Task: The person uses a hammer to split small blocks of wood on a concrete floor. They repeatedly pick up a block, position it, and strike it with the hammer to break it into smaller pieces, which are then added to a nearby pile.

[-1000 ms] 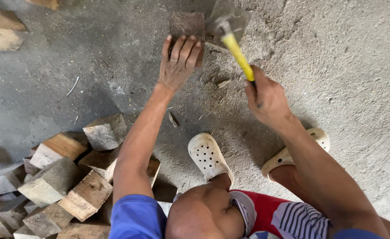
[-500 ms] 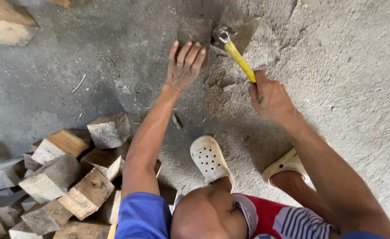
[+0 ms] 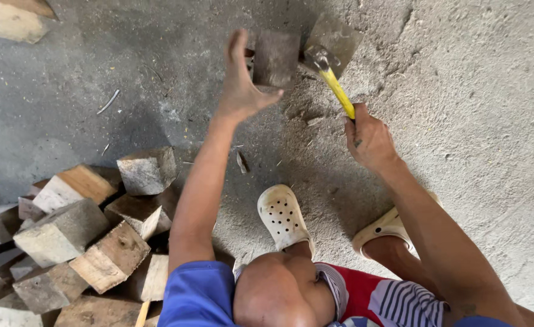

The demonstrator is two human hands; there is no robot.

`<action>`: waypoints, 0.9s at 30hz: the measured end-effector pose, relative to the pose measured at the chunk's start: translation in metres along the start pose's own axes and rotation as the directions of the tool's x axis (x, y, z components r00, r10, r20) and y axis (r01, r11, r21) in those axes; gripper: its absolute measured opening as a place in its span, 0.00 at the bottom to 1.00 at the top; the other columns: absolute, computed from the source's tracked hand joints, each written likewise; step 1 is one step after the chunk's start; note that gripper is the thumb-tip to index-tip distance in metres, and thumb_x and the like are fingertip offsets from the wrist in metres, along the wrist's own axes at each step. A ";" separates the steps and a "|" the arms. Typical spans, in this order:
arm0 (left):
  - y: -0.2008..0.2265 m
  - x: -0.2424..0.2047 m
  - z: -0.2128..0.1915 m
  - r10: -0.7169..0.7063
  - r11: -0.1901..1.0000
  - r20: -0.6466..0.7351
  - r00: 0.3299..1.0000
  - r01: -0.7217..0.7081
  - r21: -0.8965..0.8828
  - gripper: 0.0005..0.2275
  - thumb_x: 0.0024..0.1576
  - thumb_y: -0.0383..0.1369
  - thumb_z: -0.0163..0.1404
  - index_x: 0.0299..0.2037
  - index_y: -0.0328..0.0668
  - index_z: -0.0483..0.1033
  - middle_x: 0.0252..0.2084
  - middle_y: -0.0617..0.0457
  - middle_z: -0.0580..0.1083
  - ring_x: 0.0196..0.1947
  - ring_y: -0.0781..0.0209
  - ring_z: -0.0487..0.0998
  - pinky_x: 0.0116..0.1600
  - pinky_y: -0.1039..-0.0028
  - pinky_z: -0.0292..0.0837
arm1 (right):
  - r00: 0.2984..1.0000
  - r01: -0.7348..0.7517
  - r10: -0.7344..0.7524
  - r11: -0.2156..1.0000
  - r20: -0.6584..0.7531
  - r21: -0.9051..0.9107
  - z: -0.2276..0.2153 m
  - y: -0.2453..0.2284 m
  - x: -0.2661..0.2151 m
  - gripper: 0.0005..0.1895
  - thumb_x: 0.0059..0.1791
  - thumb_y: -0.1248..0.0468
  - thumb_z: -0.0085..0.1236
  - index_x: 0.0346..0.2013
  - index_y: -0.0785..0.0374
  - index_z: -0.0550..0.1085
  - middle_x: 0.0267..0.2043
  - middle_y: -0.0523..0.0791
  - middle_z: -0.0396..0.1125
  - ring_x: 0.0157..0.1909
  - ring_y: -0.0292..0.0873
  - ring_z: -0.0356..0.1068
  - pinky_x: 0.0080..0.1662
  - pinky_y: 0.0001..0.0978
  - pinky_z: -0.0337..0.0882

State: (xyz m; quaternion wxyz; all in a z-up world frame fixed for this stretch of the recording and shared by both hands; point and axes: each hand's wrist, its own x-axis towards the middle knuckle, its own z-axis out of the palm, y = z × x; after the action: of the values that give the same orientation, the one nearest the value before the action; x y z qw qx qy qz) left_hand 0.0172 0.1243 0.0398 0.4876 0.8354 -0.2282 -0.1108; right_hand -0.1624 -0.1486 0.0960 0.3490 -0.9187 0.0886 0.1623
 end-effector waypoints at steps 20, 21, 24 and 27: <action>-0.016 0.028 -0.005 -0.137 0.984 0.343 0.929 0.088 0.154 0.59 0.33 0.23 0.71 0.72 0.47 0.37 0.72 0.33 0.53 0.73 0.30 0.54 0.75 0.43 0.53 | 0.629 0.612 -0.383 0.781 -0.676 0.126 -0.024 -0.031 -0.024 0.06 0.64 0.70 0.40 0.52 0.72 0.60 0.31 0.50 0.63 0.20 0.34 0.58 0.18 0.26 0.61; -0.015 0.027 -0.005 -0.132 0.984 0.340 0.931 0.083 0.155 0.59 0.34 0.22 0.71 0.72 0.47 0.36 0.72 0.33 0.53 0.73 0.30 0.53 0.75 0.43 0.52 | 0.541 0.675 -0.403 0.732 -0.739 0.095 -0.020 -0.027 -0.019 0.07 0.64 0.69 0.39 0.53 0.73 0.59 0.34 0.53 0.65 0.20 0.34 0.58 0.18 0.26 0.61; -0.007 0.026 -0.006 -0.275 0.959 0.351 0.895 0.228 0.170 0.58 0.33 0.22 0.67 0.73 0.49 0.37 0.72 0.36 0.55 0.73 0.35 0.57 0.77 0.51 0.60 | 0.968 -0.100 0.201 0.859 -0.150 0.503 0.014 -0.019 -0.010 0.06 0.61 0.66 0.40 0.46 0.67 0.65 0.21 0.42 0.62 0.14 0.36 0.57 0.12 0.29 0.56; -0.002 0.026 -0.009 -0.144 0.984 0.336 0.931 0.098 0.151 0.61 0.32 0.25 0.72 0.71 0.43 0.33 0.71 0.32 0.53 0.71 0.32 0.55 0.74 0.46 0.55 | 0.996 0.039 -0.035 0.998 -0.083 0.044 0.017 0.002 -0.009 0.03 0.59 0.70 0.45 0.42 0.70 0.65 0.20 0.46 0.63 0.13 0.41 0.61 0.12 0.33 0.58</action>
State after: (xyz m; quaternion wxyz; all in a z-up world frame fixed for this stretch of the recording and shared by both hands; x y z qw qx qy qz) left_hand 0.0435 0.1192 0.0436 0.3761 0.8458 -0.2649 -0.2703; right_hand -0.1752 -0.1380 0.0864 0.3690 -0.9178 0.0893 0.1160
